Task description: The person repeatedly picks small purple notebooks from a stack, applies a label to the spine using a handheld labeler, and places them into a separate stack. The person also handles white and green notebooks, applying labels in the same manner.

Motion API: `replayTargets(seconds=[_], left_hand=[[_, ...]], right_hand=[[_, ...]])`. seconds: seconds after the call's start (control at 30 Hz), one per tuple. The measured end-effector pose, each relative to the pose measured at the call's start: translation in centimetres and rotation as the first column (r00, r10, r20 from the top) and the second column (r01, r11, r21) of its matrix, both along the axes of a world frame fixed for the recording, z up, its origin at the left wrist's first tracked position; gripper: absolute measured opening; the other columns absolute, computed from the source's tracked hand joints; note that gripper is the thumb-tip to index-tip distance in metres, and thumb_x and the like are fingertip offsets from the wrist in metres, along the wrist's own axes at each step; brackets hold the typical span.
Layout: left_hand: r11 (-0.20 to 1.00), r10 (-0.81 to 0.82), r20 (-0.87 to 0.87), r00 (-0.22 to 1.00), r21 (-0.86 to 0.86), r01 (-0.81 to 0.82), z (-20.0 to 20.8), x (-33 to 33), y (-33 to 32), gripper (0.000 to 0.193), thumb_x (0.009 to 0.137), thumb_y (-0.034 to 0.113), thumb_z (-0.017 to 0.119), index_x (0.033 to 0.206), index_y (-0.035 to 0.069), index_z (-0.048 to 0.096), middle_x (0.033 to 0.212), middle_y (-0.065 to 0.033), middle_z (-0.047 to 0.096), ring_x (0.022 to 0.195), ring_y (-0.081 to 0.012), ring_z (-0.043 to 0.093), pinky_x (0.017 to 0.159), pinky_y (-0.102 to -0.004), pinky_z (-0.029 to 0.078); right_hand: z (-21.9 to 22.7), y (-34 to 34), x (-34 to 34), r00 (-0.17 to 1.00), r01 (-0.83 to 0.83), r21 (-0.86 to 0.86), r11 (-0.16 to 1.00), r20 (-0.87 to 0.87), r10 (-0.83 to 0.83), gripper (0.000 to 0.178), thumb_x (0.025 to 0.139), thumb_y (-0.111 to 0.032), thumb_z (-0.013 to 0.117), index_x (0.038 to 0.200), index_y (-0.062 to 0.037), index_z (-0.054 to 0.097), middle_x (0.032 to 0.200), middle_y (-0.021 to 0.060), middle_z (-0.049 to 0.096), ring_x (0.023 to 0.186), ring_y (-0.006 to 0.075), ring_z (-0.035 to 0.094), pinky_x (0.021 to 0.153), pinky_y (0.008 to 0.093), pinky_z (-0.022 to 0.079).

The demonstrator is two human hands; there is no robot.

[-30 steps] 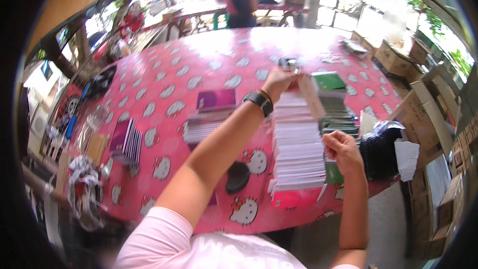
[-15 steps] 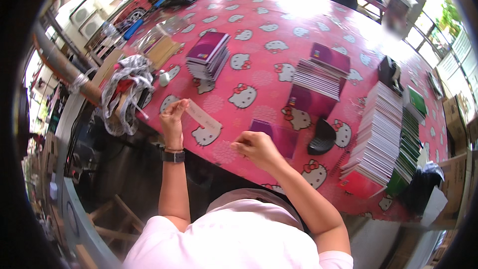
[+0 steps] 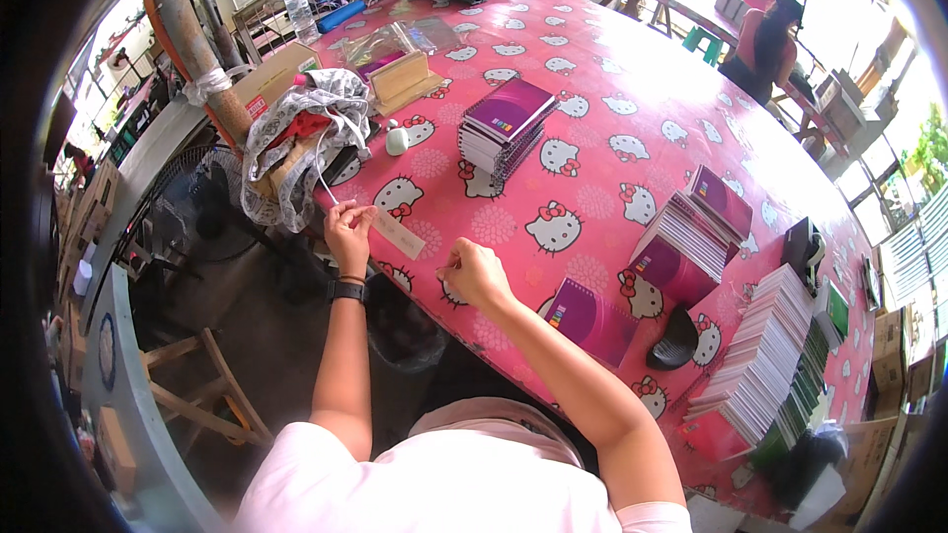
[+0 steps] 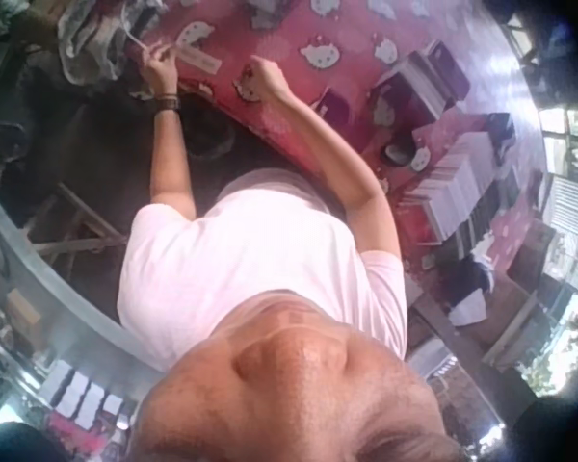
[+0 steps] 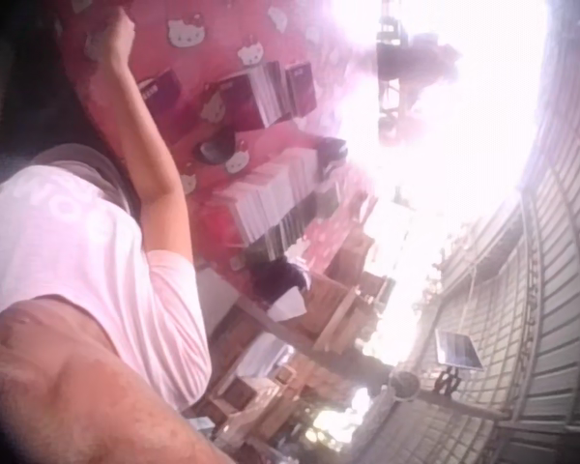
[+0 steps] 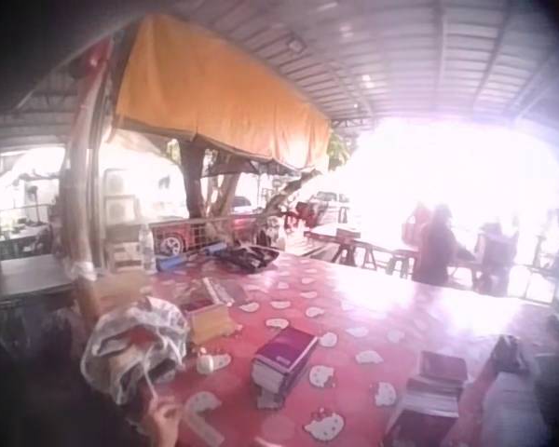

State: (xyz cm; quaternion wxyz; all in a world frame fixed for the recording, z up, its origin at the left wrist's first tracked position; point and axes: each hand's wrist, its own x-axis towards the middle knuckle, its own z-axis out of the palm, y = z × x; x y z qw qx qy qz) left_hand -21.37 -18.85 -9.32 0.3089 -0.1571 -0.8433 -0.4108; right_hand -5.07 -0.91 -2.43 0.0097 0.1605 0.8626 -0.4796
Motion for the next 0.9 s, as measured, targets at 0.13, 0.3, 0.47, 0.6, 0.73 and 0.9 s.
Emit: replayTargets(seconds=[0.13,0.3,0.47,0.6,0.73,0.9], left_hand=[[0.999,0.022,0.007,1.0,-0.036,-0.022,0.7,0.2,0.3,0.024,0.073,0.029,0.075,0.079,0.006,0.072,0.094,-0.0053,0.063,0.091,-0.0246,0.054,0.08,-0.0372,0.044],[0.997,0.046,0.227,0.973,-0.068,-0.031,1.3,0.7,0.4,0.029,0.071,0.026,0.077,0.091,0.006,0.072,0.105,-0.0086,0.061,0.103,-0.0276,0.052,0.089,-0.04,0.042],[0.969,0.215,-0.064,0.974,-0.111,-0.221,0.7,-0.4,0.3,0.082,0.067,0.023,0.081,0.135,0.01,0.037,0.135,-0.0216,0.037,0.126,-0.0367,0.036,0.102,-0.0464,0.034],[0.945,0.283,-0.03,0.959,-0.164,-0.284,3.1,1.0,1.3,0.095,0.069,0.015,0.079,0.144,0.013,0.02,0.143,-0.0203,0.027,0.131,-0.0368,0.03,0.103,-0.049,0.032],[0.983,0.005,-0.284,0.959,-0.172,-0.057,2.3,3.0,0.9,0.064,0.082,0.025,0.066,0.138,0.012,0.037,0.141,-0.0161,0.038,0.131,-0.0341,0.034,0.107,-0.0496,0.026],[0.736,-0.238,0.246,0.94,-0.585,0.339,1.4,6.3,0.9,0.053,0.095,0.045,0.037,0.139,0.016,0.041,0.146,-0.0078,0.035,0.137,-0.0246,0.028,0.109,-0.0548,0.011]], right_hand=[[-0.4,-0.1,-0.2,1.0,-0.02,0.056,0.998,0.009,0.02,0.024,0.071,-0.018,0.074,0.079,-0.0019,0.059,0.074,0.0149,0.065,0.073,0.0304,0.065,0.066,0.0391,0.05],[-0.4,-0.2,-0.9,0.995,-0.054,0.176,0.983,0.088,0.039,0.022,0.071,-0.021,0.072,0.081,-0.004,0.062,0.08,0.0152,0.066,0.08,0.0329,0.065,0.069,0.0406,0.051],[0.9,-0.3,-0.9,0.965,-0.186,0.418,0.889,0.248,0.085,0.032,0.07,-0.032,0.075,0.087,-0.005,0.066,0.084,0.0143,0.068,0.084,0.0312,0.066,0.069,0.0392,0.053],[1.2,0.4,2.0,0.984,-0.135,0.413,0.901,0.16,0.074,0.039,0.069,-0.038,0.076,0.088,-0.0049,0.066,0.085,0.0147,0.068,0.083,0.0307,0.067,0.067,0.0394,0.053],[0.8,1.5,7.4,0.993,-0.114,0.379,0.918,0.058,0.099,0.03,0.075,-0.029,0.072,0.089,-0.0035,0.063,0.078,0.0158,0.065,0.076,0.0308,0.065,0.065,0.0401,0.051],[3.6,3.0,13.3,0.997,-0.025,0.017,1.0,-0.067,0.026,0.026,0.077,-0.02,0.073,0.089,0.0003,0.061,0.068,0.0095,0.061,0.062,0.0162,0.059,0.06,0.0295,0.048]])
